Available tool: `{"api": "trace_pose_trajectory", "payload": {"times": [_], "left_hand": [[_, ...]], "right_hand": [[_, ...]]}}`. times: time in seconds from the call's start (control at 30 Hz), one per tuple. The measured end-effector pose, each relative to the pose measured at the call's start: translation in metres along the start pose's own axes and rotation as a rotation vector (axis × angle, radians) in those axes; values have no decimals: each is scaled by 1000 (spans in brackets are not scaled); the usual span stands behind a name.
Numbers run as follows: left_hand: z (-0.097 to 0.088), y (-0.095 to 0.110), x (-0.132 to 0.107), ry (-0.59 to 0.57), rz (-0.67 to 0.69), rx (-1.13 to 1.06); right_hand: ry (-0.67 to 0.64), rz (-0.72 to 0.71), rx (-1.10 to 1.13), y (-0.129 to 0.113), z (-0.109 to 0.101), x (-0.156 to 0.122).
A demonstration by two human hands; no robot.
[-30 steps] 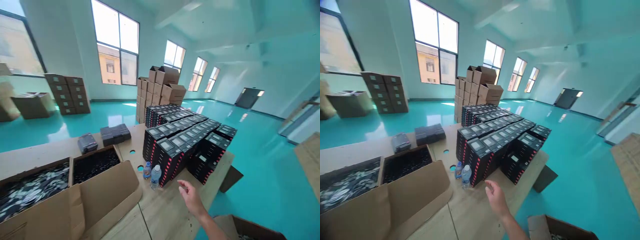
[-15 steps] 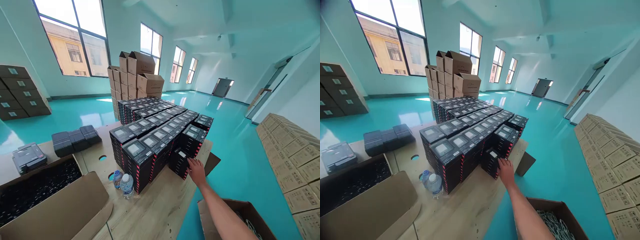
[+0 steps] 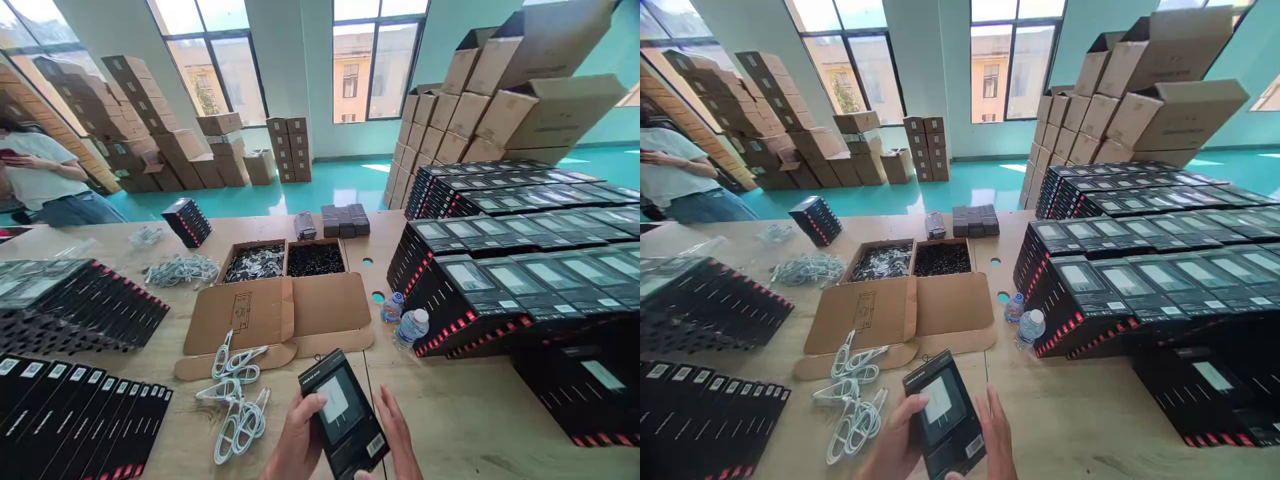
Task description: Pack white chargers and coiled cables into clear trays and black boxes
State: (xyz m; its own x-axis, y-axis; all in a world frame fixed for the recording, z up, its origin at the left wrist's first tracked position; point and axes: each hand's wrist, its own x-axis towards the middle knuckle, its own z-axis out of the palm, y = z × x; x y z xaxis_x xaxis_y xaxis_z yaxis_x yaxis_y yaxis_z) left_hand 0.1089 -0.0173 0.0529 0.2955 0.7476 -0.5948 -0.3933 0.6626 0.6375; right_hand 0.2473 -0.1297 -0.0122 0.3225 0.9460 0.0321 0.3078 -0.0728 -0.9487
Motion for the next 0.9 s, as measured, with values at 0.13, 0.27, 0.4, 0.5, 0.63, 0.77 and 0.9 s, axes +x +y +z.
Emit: {"api": "trace_pose_trajectory", "payload": {"times": [0.13, 0.27, 0.4, 0.5, 0.63, 0.77, 0.9], "left_hand": [[-36, 39, -14, -28, 183, 162], [-54, 50, -18, 228, 531, 277], [-81, 49, -23, 374, 477, 345], [-101, 44, -26, 387, 542, 640], [-114, 25, -18, 342, 918, 1226], [-120, 8, -10, 226, 1168, 1611], [-119, 2, -10, 152, 1201, 1785]], "right_hand": [[-280, 197, 376, -22, 39, 28], [-275, 77, 131, -32, 84, 37], [-555, -140, -29, -50, 106, 40], [-640, -19, 228, -69, 103, 50], [-619, 167, 405, -85, 92, 71], [-715, 176, 371, -77, 88, 80], [-707, 225, 301, -58, 91, 75]]}}
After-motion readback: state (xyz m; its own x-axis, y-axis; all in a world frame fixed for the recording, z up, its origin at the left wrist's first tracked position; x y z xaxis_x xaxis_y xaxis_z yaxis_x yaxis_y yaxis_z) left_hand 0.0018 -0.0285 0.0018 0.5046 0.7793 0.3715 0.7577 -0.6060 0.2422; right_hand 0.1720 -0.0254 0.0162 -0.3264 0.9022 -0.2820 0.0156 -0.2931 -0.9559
